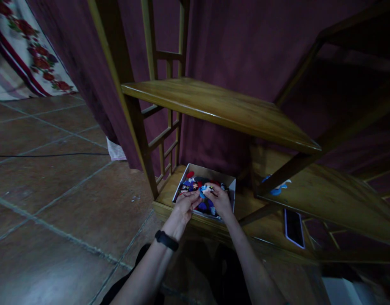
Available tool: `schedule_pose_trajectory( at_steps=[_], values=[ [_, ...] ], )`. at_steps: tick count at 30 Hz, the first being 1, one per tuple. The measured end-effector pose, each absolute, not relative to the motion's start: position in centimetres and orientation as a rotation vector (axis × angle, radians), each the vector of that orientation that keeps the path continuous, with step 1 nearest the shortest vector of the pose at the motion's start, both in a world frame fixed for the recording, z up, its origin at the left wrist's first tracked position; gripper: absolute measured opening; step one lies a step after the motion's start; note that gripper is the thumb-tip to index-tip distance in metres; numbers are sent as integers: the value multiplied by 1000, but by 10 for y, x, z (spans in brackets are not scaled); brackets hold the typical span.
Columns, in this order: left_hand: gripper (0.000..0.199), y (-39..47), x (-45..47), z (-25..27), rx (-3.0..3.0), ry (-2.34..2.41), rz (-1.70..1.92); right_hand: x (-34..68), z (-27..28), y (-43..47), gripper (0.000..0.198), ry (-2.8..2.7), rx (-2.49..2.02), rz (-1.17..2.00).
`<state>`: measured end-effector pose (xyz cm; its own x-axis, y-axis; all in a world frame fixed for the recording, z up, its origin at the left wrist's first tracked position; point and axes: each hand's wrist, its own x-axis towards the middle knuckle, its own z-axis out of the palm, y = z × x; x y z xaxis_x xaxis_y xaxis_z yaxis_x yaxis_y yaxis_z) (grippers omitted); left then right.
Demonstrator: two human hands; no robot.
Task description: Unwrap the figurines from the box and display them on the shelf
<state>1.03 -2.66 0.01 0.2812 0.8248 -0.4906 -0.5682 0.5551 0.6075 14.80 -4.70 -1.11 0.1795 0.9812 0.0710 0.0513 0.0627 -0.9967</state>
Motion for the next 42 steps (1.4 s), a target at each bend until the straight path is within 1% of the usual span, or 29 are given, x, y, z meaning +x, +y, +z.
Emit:
schedule_pose_trajectory(
  at_steps=[7, 12, 16, 19, 23, 24, 30, 35, 42],
  values=[
    [11, -22, -1, 6, 283, 865, 847, 151, -4, -50, 35, -1241, -1276, 1059],
    [9, -20, -8, 4, 306, 833, 776, 154, -4, -52, 33, -1335, -1268, 1058],
    [3, -19, -7, 4, 363, 872, 734, 150, -8, -52, 34, -1312, -1235, 1060],
    [7, -18, -5, 7, 408, 917, 749, 145, -9, -53, 37, -1286, -1183, 1080],
    [14, -16, -6, 10, 439, 923, 806, 142, -5, -54, 51, -1241, -1111, 1099],
    [15, -16, -7, 10, 434, 910, 818, 143, -3, -54, 52, -1225, -1097, 1102],
    [19, -18, -12, 6, 419, 852, 848, 147, -4, -54, 31, -1209, -1207, 1016],
    [14, -21, -7, 7, 435, 866, 856, 148, -15, -48, 27, -1167, -1239, 1014],
    [18, -25, 1, 14, 492, 878, 843, 148, -7, -51, 26, -1005, -1241, 1068]
  ],
)
